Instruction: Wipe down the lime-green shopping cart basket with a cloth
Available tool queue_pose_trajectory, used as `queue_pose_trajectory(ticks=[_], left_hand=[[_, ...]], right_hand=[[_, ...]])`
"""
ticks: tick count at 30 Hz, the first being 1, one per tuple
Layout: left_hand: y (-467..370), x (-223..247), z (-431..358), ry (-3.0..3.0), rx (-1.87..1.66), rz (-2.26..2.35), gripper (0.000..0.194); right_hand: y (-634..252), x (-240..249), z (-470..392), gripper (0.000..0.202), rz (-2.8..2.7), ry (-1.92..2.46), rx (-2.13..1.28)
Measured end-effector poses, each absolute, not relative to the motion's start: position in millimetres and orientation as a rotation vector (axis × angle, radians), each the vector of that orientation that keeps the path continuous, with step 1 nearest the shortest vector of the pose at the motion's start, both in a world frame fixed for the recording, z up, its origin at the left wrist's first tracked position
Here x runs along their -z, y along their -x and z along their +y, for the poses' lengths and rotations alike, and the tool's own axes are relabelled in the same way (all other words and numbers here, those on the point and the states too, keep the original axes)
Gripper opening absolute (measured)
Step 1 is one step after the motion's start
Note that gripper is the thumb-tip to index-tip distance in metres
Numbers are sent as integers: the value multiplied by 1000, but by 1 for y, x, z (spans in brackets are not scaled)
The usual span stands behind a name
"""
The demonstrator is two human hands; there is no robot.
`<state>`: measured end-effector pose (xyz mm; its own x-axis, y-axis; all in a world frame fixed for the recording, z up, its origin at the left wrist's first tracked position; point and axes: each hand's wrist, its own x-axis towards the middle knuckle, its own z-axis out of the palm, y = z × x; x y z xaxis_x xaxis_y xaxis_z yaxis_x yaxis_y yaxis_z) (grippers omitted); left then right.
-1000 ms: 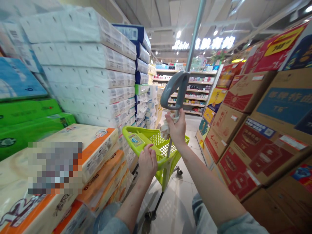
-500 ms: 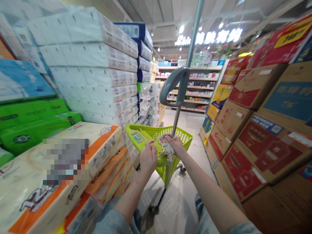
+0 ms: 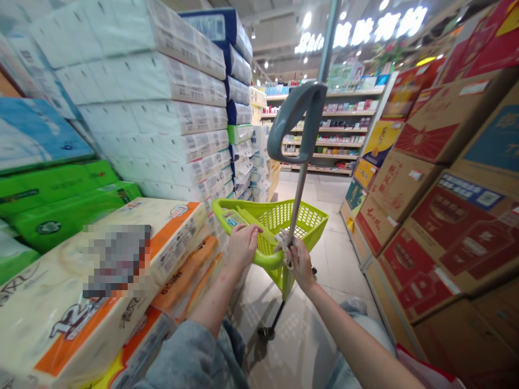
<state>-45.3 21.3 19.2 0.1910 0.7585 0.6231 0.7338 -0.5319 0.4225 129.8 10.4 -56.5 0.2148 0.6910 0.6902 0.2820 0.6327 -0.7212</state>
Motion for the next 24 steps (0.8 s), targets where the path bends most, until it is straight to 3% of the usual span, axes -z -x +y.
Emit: queue_pose_trajectory(ticks=[12, 16, 19, 24], left_hand=[[11, -19, 10, -2348, -1396, 1599, 32], [-4, -18, 8, -2342, -1399, 1620, 30], [-13, -16, 6, -2319, -1439, 1645, 29], [-30, -14, -1, -2340, -1438, 1665, 27]], right_hand=[[-100, 71, -40, 51, -1489, 1128, 114], [-104, 60, -28, 39, -1506, 1047, 221], [-124, 48, -17, 31, -1573, 961, 164], [-153, 26, -3, 46, -1538, 1005, -220]])
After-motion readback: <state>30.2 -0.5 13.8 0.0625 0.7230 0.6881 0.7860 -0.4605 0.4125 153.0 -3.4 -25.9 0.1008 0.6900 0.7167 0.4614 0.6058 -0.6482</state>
